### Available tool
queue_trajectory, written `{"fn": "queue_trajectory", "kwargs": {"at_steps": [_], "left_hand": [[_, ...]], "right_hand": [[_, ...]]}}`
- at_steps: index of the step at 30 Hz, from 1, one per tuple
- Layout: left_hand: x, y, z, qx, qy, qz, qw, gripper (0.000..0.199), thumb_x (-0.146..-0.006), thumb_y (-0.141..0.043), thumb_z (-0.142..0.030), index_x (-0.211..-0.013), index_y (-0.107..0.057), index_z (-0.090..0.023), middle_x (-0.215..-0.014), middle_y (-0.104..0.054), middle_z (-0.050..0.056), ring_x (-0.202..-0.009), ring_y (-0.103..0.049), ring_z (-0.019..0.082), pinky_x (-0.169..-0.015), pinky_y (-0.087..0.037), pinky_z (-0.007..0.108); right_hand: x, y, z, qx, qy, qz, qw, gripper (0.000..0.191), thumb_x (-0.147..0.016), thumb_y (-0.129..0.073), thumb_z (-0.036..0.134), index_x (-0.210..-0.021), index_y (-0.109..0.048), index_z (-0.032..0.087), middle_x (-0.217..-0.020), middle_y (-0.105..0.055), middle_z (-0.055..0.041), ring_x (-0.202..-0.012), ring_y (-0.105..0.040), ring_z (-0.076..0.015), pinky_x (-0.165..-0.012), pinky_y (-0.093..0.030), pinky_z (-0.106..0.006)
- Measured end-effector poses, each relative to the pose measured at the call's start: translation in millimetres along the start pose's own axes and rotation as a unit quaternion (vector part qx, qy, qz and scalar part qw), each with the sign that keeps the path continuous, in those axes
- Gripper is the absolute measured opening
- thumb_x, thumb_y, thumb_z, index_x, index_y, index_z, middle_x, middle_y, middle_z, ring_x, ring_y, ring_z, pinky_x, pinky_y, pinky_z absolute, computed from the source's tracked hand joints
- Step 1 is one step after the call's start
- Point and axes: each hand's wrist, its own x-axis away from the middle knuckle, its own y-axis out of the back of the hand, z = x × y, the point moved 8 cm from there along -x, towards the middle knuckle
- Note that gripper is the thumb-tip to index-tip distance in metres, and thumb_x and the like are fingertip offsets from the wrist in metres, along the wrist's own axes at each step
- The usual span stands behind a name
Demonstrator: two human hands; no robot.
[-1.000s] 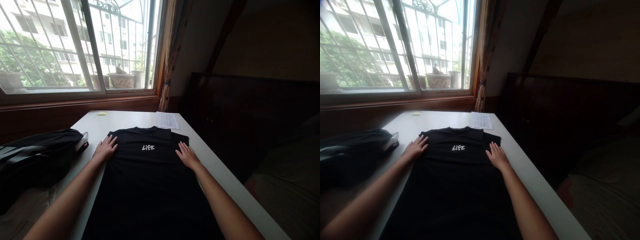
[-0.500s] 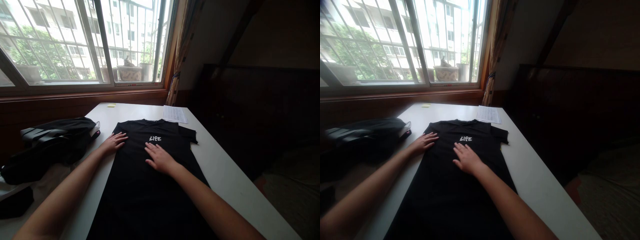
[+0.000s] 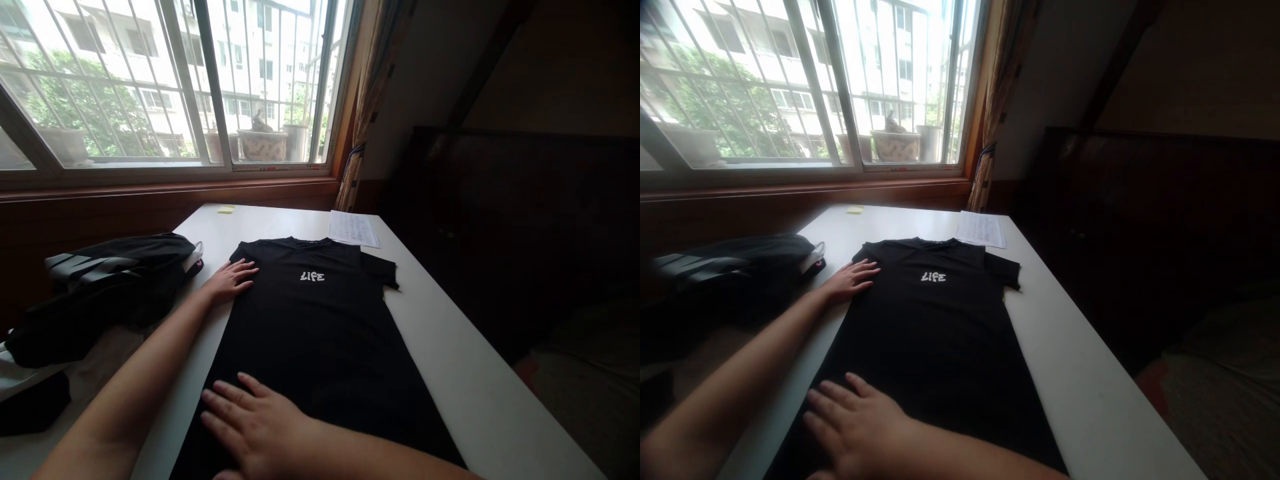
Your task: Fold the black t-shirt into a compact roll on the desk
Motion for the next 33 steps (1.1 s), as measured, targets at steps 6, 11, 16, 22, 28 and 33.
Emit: {"fn": "queue_trajectory", "kwargs": {"at_steps": [6, 11, 16, 22, 28, 33], "left_hand": [[-0.5, -2.4, 0.5, -0.008, 0.002, -0.004, 1.000, 0.055, -0.100, -0.037, -0.059, -0.151, -0.041, -0.038, -0.162, -0.033, -0.004, -0.152, -0.023, 0.025, -0.123, -0.013, 0.046], [-1.3, -3.8, 0.5, -0.015, -0.002, -0.005, 1.000, 0.056, -0.100, -0.037, -0.060, -0.151, -0.040, -0.039, -0.162, -0.033, -0.005, -0.151, -0.023, 0.025, -0.123, -0.012, 0.046], [-2.7, -5.6, 2.4, -0.018, -0.005, -0.009, 1.000, 0.057, -0.099, -0.037, -0.060, -0.152, -0.039, -0.038, -0.162, -0.032, -0.004, -0.151, -0.023, 0.025, -0.123, -0.014, 0.047], [-2.1, -5.1, 1.1, -0.019, -0.005, -0.012, 1.000, 0.058, -0.099, -0.035, -0.062, -0.152, -0.039, -0.038, -0.162, -0.033, -0.004, -0.151, -0.024, 0.026, -0.122, -0.016, 0.047], [-0.8, -3.9, -0.3, -0.023, -0.006, -0.015, 1.000, 0.058, -0.099, -0.036, -0.063, -0.152, -0.040, -0.037, -0.162, -0.032, -0.004, -0.151, -0.024, 0.027, -0.123, -0.016, 0.047], [-0.1, -3.7, -0.5, -0.027, -0.007, -0.014, 1.000, 0.058, -0.100, -0.035, -0.062, -0.152, -0.038, -0.038, -0.163, -0.031, -0.004, -0.151, -0.023, 0.026, -0.123, -0.015, 0.046]], "right_hand": [[6.4, -7.8, 31.1, -0.027, 0.061, 0.018, 0.998, 0.048, -0.109, -0.029, 0.031, -0.154, -0.032, 0.015, -0.161, -0.030, -0.0105, -0.151, -0.021, -0.0187, -0.124, -0.025, -0.041], [27.0, 31.4, -0.5, -0.107, -0.008, 0.000, 0.994, 0.061, -0.106, -0.038, 0.046, -0.157, -0.025, 0.014, -0.163, -0.027, -0.0106, -0.152, -0.021, -0.0171, -0.125, -0.021, -0.034], [70.1, 53.4, -83.1, -0.014, -0.211, -0.032, 0.977, 0.067, -0.104, -0.040, 0.049, -0.158, -0.025, 0.013, -0.166, -0.016, -0.0116, -0.154, -0.012, -0.0237, -0.126, -0.014, -0.045], [80.9, 28.5, -89.9, -0.016, -0.192, 0.024, 0.981, 0.073, -0.101, -0.038, 0.060, -0.159, -0.024, 0.016, -0.166, -0.016, -0.0099, -0.154, -0.008, -0.0237, -0.127, -0.006, -0.048], [35.8, 22.6, -53.6, -0.015, -0.113, 0.036, 0.993, 0.075, -0.101, -0.037, 0.062, -0.158, -0.025, 0.014, -0.165, -0.021, -0.0105, -0.154, -0.008, -0.0247, -0.126, -0.004, -0.047], [17.8, 13.6, -19.9, -0.020, -0.065, 0.045, 0.997, 0.073, -0.101, -0.037, 0.061, -0.157, -0.028, 0.015, -0.166, -0.021, -0.0070, -0.155, -0.003, -0.0239, -0.126, 0.000, -0.045]]}}
